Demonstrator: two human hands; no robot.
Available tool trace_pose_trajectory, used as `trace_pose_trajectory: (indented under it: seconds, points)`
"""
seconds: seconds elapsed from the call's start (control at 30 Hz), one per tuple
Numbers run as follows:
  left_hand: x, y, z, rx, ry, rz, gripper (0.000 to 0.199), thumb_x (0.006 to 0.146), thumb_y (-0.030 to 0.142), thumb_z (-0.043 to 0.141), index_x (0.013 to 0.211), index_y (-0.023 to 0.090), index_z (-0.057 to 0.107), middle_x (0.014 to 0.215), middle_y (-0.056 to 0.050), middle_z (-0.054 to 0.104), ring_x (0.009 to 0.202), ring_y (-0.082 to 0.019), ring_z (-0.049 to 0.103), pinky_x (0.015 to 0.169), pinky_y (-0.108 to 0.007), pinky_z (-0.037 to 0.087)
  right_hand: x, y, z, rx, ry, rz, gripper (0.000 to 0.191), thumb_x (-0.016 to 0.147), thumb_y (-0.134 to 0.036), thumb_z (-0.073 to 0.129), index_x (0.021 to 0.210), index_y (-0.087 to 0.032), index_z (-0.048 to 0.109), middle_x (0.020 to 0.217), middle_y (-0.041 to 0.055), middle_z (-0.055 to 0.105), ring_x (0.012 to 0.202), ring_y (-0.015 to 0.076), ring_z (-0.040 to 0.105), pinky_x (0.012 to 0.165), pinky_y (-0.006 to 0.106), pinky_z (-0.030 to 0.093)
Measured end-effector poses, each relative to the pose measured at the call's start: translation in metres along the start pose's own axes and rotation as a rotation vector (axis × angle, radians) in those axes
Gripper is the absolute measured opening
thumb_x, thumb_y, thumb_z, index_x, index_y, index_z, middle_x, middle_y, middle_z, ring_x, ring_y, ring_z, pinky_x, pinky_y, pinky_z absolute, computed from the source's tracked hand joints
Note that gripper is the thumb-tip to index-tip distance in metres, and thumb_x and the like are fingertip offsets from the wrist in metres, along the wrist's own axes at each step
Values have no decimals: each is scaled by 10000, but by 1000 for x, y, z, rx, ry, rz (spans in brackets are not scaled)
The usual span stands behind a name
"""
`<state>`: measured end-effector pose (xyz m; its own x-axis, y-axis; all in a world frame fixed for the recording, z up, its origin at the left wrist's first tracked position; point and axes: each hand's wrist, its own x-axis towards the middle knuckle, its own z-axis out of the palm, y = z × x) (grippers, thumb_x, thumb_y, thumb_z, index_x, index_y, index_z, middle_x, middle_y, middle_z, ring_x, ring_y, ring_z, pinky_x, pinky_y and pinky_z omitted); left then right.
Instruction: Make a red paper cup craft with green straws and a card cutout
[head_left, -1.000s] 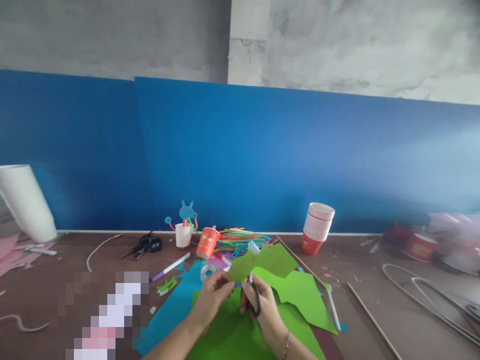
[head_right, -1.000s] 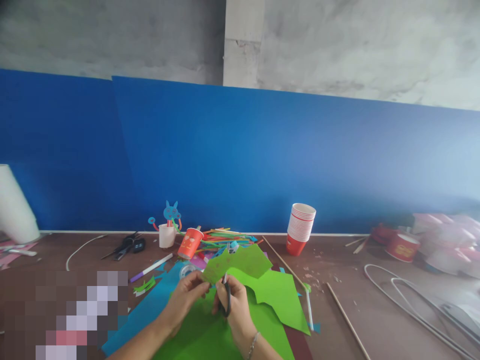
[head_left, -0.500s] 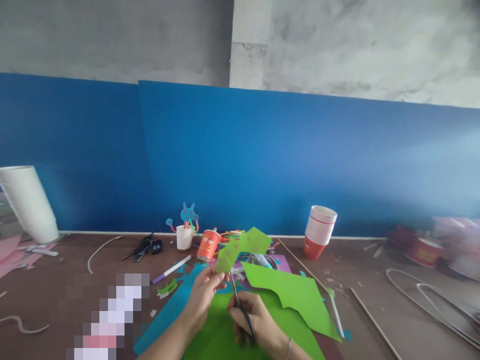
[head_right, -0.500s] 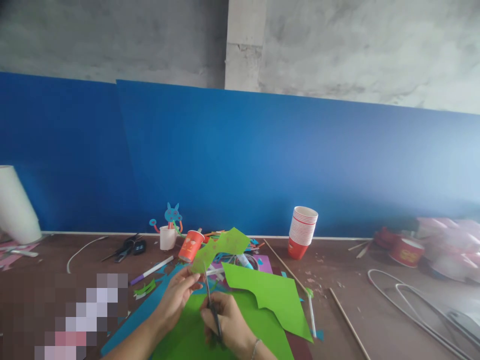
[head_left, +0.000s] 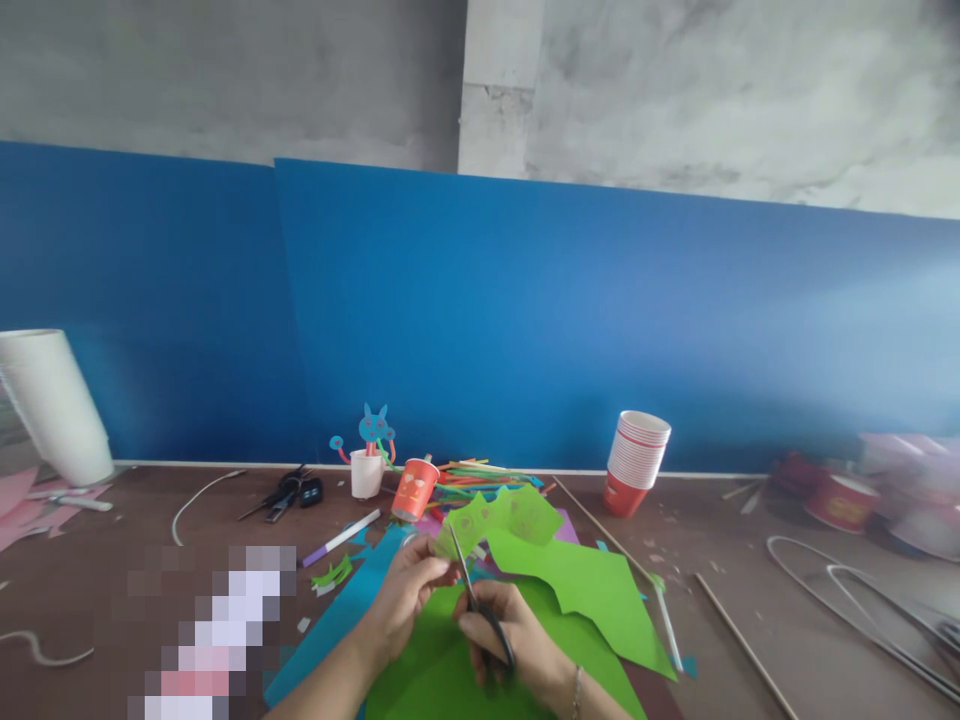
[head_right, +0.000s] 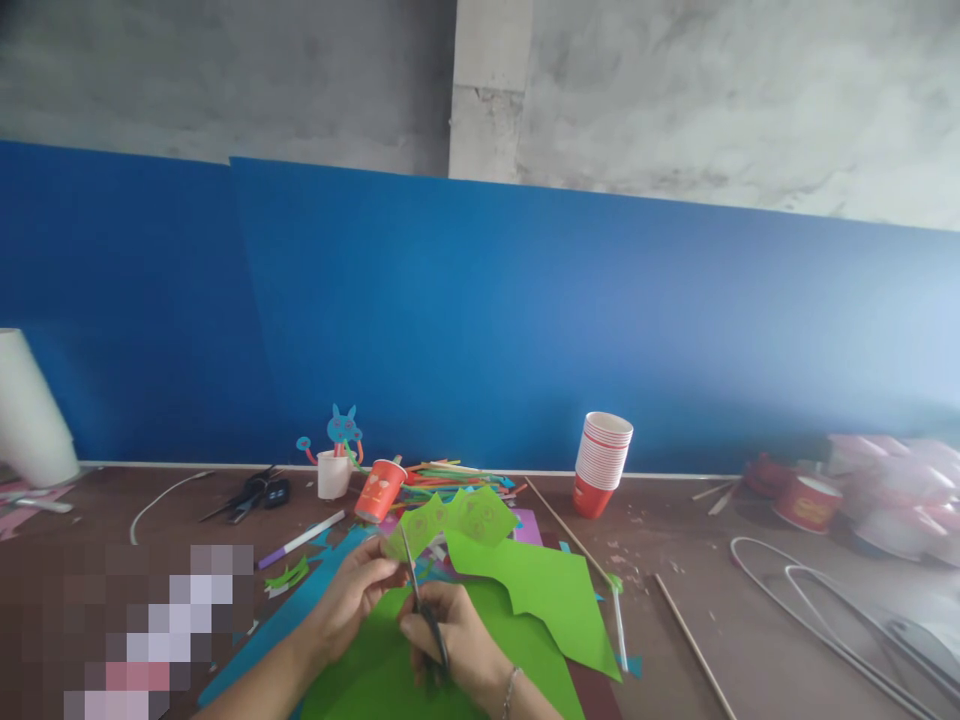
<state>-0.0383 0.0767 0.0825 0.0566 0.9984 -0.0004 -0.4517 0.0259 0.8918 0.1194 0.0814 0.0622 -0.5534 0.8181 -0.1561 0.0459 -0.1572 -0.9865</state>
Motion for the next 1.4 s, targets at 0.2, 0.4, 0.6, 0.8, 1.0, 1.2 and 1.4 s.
trace_pose_trajectory:
  seconds: [0.2,0.4,0.6,0.8,1.0,1.2,1.4]
  points:
    - [0,0,0,21,15,5,103,621,225,693,655,163,618,671,1,643,664,-147,573,694,-280,437,-1,0,-1,1,-1,-6,363,654,-458,707,791,-142,593,436,-45,566,352,90,507,329,150,297]
    - [0,-1,0,19,7,0,93,624,224,690,646,170,618,667,5,648,669,-146,574,693,-274,433,0,1,-1,-13,4,-5,377,646,-466,711,800,-142,593,425,-52,555,329,86,491,310,147,274]
    - [0,-1,0,6,-4,2,107,613,225,703,632,166,615,656,6,647,663,-142,570,686,-268,430,0,-2,1,-38,52,-2,311,659,-428,688,741,-146,587,402,-60,529,316,74,454,305,147,272]
    - [0,0,0,-14,-9,-4,121,606,208,709,600,168,595,634,10,644,647,-136,564,677,-262,429,-1,-5,2,-44,44,-1,313,654,-437,690,714,-147,589,382,-68,506,294,65,436,288,141,248]
    - [0,0,-2,-25,-29,0,128,626,214,712,609,162,596,625,12,640,632,-134,562,667,-262,428,-2,-6,1,-38,34,-33,316,656,-439,703,665,-148,578,377,-68,492,302,58,421,294,144,274]
    - [3,-4,-6,-36,-25,-2,133,613,215,730,620,159,609,630,16,641,635,-129,561,667,-259,436,2,0,0,-51,44,-35,330,641,-448,716,633,-151,573,372,-68,481,296,60,413,289,152,309]
    - [2,-3,-7,-4,-28,-7,122,613,218,720,619,164,611,625,19,640,630,-126,557,666,-251,421,1,2,-1,-38,42,-31,339,627,-452,729,649,-146,587,383,-61,495,307,64,426,297,155,314]
